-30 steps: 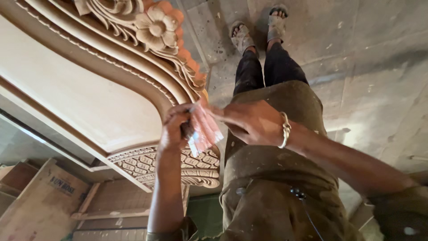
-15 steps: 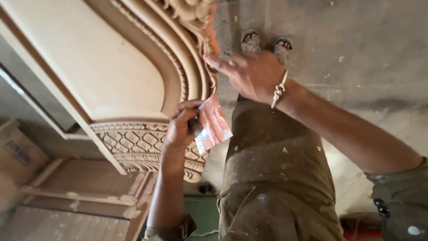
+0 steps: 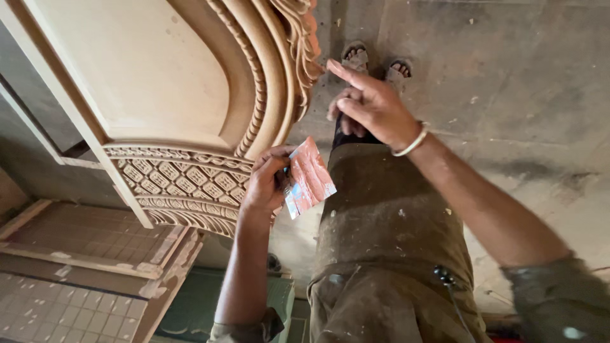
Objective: The person applies a reddish-brown putty to the carved details of a large wooden furniture piece using a small metal spatula. They repeatedly scoop the putty from a container and smooth it into the grooves of the floral and geometric carvings.
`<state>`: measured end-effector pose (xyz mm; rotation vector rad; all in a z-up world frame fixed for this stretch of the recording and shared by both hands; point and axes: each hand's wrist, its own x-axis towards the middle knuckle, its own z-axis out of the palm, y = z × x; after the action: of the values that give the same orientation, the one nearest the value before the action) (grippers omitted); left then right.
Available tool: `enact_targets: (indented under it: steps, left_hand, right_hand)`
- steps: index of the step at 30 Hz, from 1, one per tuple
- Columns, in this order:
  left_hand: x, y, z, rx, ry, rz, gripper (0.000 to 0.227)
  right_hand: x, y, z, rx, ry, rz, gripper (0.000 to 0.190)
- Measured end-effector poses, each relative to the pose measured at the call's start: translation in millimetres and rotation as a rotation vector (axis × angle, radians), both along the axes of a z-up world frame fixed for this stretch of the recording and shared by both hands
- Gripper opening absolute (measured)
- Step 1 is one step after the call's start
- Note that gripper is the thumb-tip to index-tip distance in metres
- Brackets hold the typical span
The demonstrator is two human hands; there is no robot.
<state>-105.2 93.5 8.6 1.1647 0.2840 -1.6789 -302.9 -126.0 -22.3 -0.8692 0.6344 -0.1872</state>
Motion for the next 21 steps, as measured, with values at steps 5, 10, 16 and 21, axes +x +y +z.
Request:
enact_targets:
  steps: [5, 10, 16, 21]
  left_hand:
    - [-8, 4, 4, 0.057, -0.083, -0.022, 0.034]
    - [-7, 10, 2, 0.050, -0.088, -0.023, 0.033]
    - [2, -1, 0, 0.078, -0.166, -0.025, 0.034]
    - [18, -8, -12, 0.038, -0.082, -0.011, 0.034]
  right_hand:
    - [10, 32, -19, -0.157, -0.063, -0.096, 0.066]
    - [-15, 36, -29, -0.686, 0.151, -0.051, 0.056]
    - [20, 33, -42, -0.023, 0.014, -0.138, 0.058]
    - [9, 25, 0, -0.500, -0.026, 0.012, 0.070]
